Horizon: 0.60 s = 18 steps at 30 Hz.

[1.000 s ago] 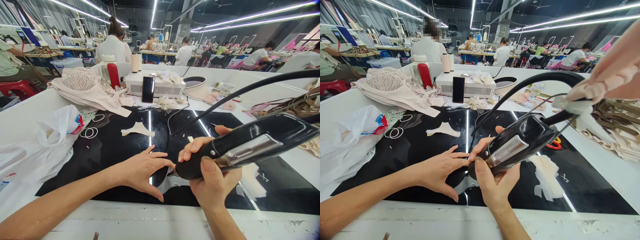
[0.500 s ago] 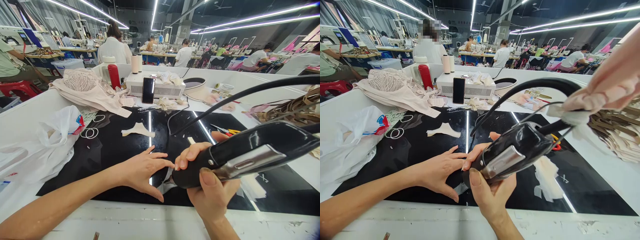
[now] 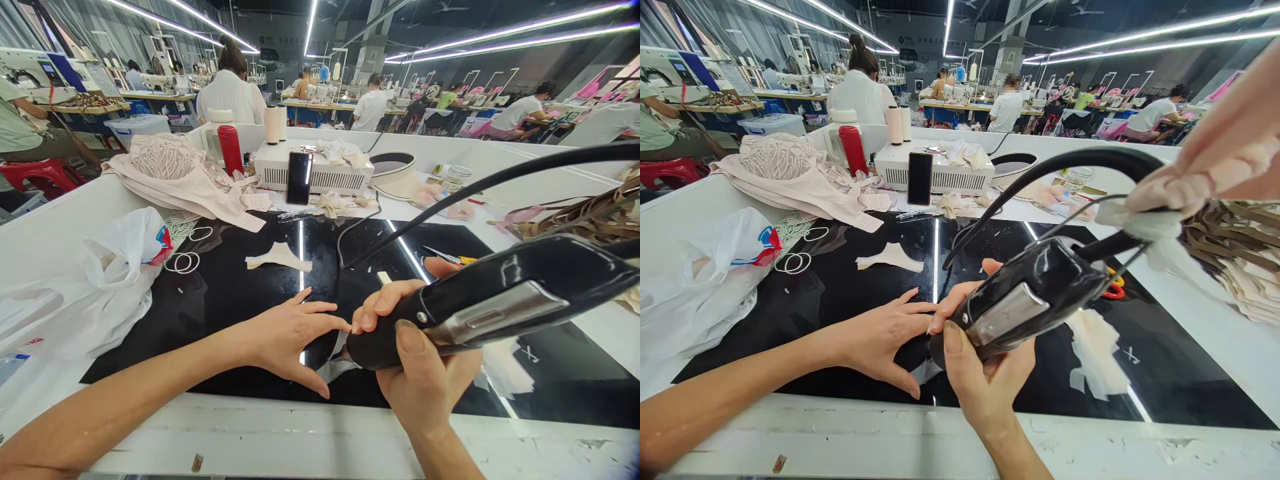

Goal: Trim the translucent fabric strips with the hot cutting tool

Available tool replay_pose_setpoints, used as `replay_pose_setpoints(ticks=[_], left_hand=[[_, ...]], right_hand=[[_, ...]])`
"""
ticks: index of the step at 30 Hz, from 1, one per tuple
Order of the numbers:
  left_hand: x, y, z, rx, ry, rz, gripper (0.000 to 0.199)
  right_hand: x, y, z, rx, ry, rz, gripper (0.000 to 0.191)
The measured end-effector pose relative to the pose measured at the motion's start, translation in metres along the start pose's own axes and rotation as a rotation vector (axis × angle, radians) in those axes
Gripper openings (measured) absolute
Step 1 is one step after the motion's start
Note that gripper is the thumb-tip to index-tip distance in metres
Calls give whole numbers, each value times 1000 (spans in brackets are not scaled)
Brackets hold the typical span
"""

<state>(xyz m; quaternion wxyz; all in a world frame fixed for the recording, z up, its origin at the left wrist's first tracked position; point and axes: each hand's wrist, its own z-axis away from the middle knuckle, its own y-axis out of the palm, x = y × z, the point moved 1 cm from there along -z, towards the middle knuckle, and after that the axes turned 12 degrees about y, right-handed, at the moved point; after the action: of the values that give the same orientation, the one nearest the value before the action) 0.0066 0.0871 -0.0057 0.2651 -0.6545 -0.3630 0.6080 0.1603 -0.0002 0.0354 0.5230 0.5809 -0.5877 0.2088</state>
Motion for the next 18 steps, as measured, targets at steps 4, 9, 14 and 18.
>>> replay_pose_setpoints(ticks=[4,9,14,18], left_hand=[[-1,-1,0,-16,15,13,85],[-4,-4,-1,-6,8,30,78],[-2,-2,-1,-17,17,37,79],[1,1,2,-39,32,40,84]], right_hand=[[1,3,3,22,7,-43,48],[3,11,9,45,21,-95,50],[0,12,11,50,22,-85,46],[-4,11,12,62,22,-64,43]])
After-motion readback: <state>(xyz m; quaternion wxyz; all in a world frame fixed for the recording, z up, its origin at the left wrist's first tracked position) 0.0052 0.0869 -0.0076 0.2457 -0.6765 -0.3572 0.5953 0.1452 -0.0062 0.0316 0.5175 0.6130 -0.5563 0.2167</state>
